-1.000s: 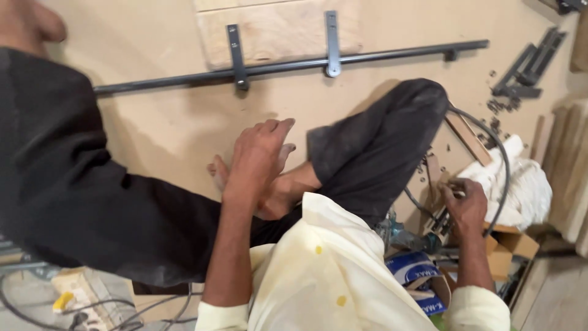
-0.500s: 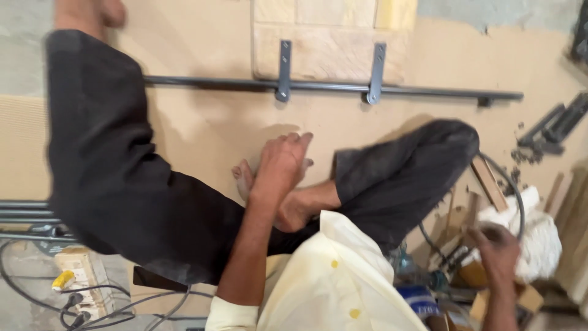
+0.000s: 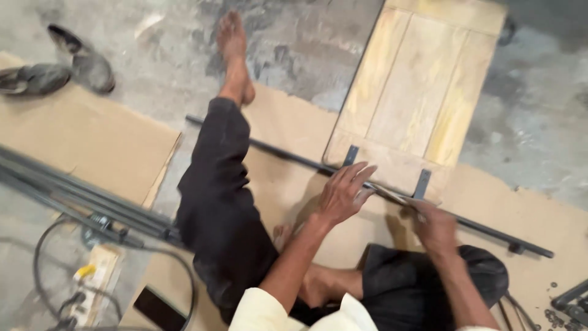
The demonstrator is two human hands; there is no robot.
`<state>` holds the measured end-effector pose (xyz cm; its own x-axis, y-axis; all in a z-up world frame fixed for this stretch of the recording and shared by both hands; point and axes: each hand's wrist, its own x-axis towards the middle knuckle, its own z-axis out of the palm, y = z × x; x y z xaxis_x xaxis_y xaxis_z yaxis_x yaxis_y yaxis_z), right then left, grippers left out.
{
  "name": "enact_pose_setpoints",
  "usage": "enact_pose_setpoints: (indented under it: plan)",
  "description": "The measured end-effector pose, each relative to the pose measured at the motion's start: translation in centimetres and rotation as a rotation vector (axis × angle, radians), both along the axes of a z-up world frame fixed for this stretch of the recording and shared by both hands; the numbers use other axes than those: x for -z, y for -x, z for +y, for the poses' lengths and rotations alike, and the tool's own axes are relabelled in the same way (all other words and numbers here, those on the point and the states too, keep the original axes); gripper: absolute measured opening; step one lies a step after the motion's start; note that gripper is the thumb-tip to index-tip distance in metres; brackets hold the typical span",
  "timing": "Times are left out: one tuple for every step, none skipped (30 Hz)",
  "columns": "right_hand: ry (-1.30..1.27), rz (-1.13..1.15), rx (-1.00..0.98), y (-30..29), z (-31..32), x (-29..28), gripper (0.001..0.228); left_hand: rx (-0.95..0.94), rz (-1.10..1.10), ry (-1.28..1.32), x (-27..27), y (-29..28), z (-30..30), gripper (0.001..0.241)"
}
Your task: The person sits on the workshop floor assembling a wooden board with a black metal bar and flat metal brackets. They position the brackets over the bar, pick up small screws, and use a cordless drill to drive the screws, fastening the brackets to the board.
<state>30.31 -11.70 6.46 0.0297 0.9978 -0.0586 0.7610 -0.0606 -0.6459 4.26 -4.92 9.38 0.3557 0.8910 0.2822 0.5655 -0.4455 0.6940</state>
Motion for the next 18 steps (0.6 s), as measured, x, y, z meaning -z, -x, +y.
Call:
enact_pose_setpoints:
  plan:
    - [-0.015, -0.011, 0.013, 0.7, 1.3, 0.5, 0.026, 0.013, -0.011, -0.015, 0.8, 0.1, 0.7, 0.063]
    - [-0.108, -0.138, -0.027, 1.8, 2.2, 1.2, 0.026, 0.081, 0.050, -0.054, 1.6, 0.4, 1.0, 0.064]
    - [-0.198, -0.267, -0.068, 2.8, 3.2, 1.8, 0.027, 0.148, 0.110, -0.094, 2.5, 0.7, 1.3, 0.064]
    - [-0.202, -0.272, -0.057, 3.1, 3.1, 2.5, 0.027, 0.157, 0.106, -0.100, 3.6, 0.9, 1.5, 0.064]
    - [-0.259, -0.302, -0.050, 3.5, 3.0, 3.3, 0.027, 0.208, 0.186, -0.097, 4.6, 1.2, 1.6, 0.061]
    - [-0.318, -0.331, -0.048, 3.9, 3.2, 4.0, 0.027, 0.253, 0.267, -0.096, 5.7, 1.5, 1.9, 0.058]
    - [-0.324, -0.336, -0.042, 4.5, 3.2, 3.8, 0.027, 0.257, 0.264, -0.104, 6.3, 1.6, 2.1, 0.058]
    - [-0.341, -0.331, -0.020, 4.9, 2.9, 3.7, 0.026, 0.266, 0.280, -0.123, 6.9, 1.7, 2.0, 0.052]
    - [-0.358, -0.326, 0.002, 5.4, 2.8, 3.6, 0.026, 0.274, 0.295, -0.142, 7.7, 1.8, 2.0, 0.046]
    - [-0.351, -0.327, 0.004, 5.4, 2.4, 3.2, 0.026, 0.278, 0.294, -0.137, 8.8, 1.7, 2.0, 0.046]
    - [-0.348, -0.322, 0.005, 5.5, 2.1, 2.9, 0.028, 0.289, 0.326, -0.193, 9.9, 1.6, 1.9, 0.045]
    - [-0.347, -0.317, 0.006, 5.6, 1.8, 2.6, 0.030, 0.299, 0.358, -0.252, 11.0, 1.6, 1.9, 0.044]
    - [-0.342, -0.316, 0.009, 5.6, 1.6, 2.7, 0.030, 0.304, 0.358, -0.248, 10.8, 1.5, 1.9, 0.044]
    - [-0.351, -0.322, -0.006, 5.4, 1.7, 2.8, 0.033, 0.304, 0.350, -0.242, 10.5, 1.5, 2.0, 0.043]
    - [-0.359, -0.328, -0.020, 5.3, 1.8, 2.8, 0.036, 0.305, 0.341, -0.236, 10.3, 1.4, 2.1, 0.041]
    - [-0.355, -0.320, -0.036, 5.1, 1.7, 3.1, 0.036, 0.291, 0.347, -0.226, 10.0, 1.3, 2.1, 0.041]
    - [-0.351, -0.312, -0.038, 5.0, 1.7, 3.3, 0.038, 0.281, 0.348, -0.251, 9.8, 1.3, 2.0, 0.042]
    - [-0.348, -0.301, -0.045, 5.0, 1.7, 3.6, 0.039, 0.266, 0.352, -0.274, 9.6, 1.4, 1.9, 0.042]
